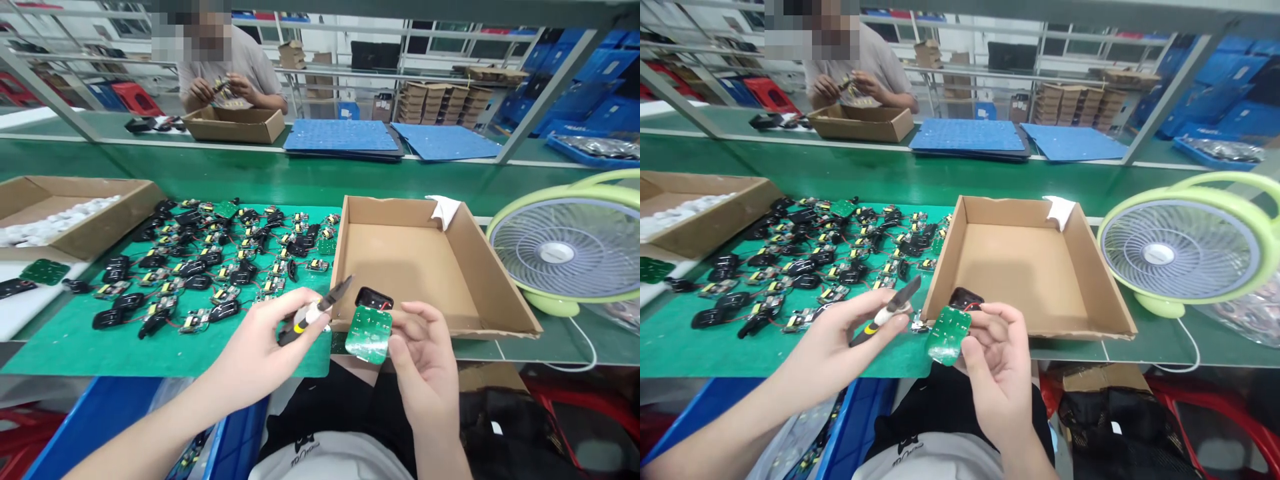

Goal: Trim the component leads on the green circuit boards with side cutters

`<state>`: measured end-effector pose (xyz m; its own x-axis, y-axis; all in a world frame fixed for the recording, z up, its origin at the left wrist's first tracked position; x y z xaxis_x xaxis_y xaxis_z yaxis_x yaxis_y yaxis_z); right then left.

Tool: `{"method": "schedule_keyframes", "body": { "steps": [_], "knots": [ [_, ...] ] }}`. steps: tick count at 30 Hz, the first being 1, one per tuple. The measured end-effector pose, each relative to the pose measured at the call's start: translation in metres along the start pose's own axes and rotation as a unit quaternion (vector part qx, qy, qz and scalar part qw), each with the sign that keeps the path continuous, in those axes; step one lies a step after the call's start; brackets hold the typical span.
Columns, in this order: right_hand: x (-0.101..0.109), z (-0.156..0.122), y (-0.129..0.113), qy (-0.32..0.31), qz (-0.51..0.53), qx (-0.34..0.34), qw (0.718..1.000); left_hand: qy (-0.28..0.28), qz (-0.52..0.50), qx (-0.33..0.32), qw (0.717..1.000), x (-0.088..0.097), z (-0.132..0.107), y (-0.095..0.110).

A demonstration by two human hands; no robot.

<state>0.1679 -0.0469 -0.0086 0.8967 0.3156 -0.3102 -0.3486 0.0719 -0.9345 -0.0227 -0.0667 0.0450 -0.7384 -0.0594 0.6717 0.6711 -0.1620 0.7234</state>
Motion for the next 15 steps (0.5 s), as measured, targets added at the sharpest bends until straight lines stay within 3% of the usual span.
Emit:
{"method": "schedule_keyframes", "body": {
  "steps": [2, 7, 11, 15],
  "knots": [
    [-0.002, 0.003, 0.001, -0.035, 0.040, -0.018, 0.998, -0.043, -0.120, 0.059, 0.990, -0.005, -0.001, -0.004],
    [-0.010, 0.006, 0.009, -0.083, 0.077, -0.059, 0.992, -0.134, -0.327, 0.114, 0.928, -0.022, -0.004, -0.009],
    [-0.023, 0.007, 0.010, -0.108, 0.063, -0.053, 0.991, -0.116, -0.400, 0.171, 0.893, -0.025, -0.009, -0.021],
    [-0.035, 0.009, 0.013, -0.079, -0.008, -0.057, 0.995, -0.060, -0.451, 0.173, 0.873, -0.015, -0.019, -0.031]
  ]
}}
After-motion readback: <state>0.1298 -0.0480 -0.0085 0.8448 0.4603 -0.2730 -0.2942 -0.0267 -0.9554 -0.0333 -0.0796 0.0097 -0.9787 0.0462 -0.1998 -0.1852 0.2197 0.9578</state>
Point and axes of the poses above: each hand's wrist, its own z-axis towards the middle knuckle, its own x-axis out of the back of the hand, y = z × x, the point moved 6 cm from there along z, towards the middle knuckle, and after that the axes turned 5 degrees about -y, right-handed, at the moved point
